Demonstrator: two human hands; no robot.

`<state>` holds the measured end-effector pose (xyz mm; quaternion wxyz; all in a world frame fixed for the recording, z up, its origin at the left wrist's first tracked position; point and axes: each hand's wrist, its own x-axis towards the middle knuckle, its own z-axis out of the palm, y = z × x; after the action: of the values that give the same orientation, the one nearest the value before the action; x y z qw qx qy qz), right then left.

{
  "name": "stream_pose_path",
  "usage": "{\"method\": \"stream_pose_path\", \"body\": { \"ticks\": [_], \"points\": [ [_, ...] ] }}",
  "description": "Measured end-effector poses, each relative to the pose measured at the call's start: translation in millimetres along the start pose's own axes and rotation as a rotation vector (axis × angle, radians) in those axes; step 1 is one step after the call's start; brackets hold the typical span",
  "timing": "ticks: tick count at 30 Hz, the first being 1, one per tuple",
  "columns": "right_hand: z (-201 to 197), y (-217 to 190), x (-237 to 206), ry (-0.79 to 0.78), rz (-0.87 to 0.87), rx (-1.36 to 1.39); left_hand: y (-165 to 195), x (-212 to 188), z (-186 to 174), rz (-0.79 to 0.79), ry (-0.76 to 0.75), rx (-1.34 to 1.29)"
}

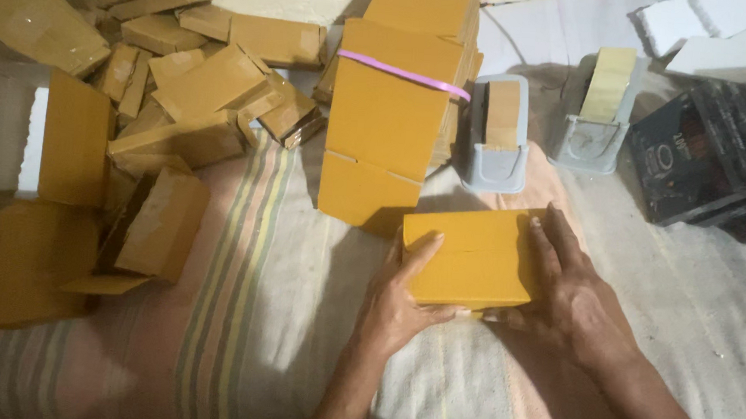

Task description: The person assembles small cardboard boxes by folding the flaps and pressing the edges to form the shape. They repeat this process for multiple boxes, stacking the finished ones nearby.

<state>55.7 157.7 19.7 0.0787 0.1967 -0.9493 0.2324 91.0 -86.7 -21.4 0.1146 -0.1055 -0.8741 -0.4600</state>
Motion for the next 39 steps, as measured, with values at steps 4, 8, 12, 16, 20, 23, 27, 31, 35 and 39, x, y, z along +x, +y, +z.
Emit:
{"method": "stream_pose_path", "body": {
  "ticks": [4,8,12,16,20,23,27,31,35,39],
  "points": [
    [-5.4,5.7,-1.8,-0.123,0.154,0.107,-18.9,-3.5,3.9,0.088,0.055,-0.224],
    [-25.2,16.9,5.1,-0.147,0.010,0.323,-29.9,2.5,-0.2,0.124,0.032,-0.365],
    [-18.9,7.7,3.7,-0.067,0.071,1.023,-27.5,21.0,1.2,0.126,0.053,-0.432],
    [7.0,-2.3,5.8,0.114,0.148,1.543,-20.2,39.9,-0.5,0.107,0.087,-0.399],
    [2.9,32.1,17.4,-0.061,-0.114,1.279,-14.6,50.4,-19.4,-0.305,-0.044,-0.624],
    [2.4,53.9,7.0,-0.104,-0.323,0.916,-13.4,45.7,-41.4,-0.418,-0.400,-0.979],
    [6.8,56.8,-14.1,-0.079,-0.118,0.716,-7.8,30.5,-45.2,-0.579,-0.351,-0.962],
    [-0.8,47.7,-17.4,-0.267,0.324,0.729,-6.1,20.1,-37.4,-0.881,-0.227,-0.729],
    [-3.3,33.7,-17.8,-0.369,0.588,0.948,-19.8,21.2,-22.2,-0.975,-0.054,-0.895],
    [0.3,24.1,-24.8,-0.325,0.733,0.853,-43.2,31.3,7.4,-0.841,0.109,-0.910]
  ]
}}
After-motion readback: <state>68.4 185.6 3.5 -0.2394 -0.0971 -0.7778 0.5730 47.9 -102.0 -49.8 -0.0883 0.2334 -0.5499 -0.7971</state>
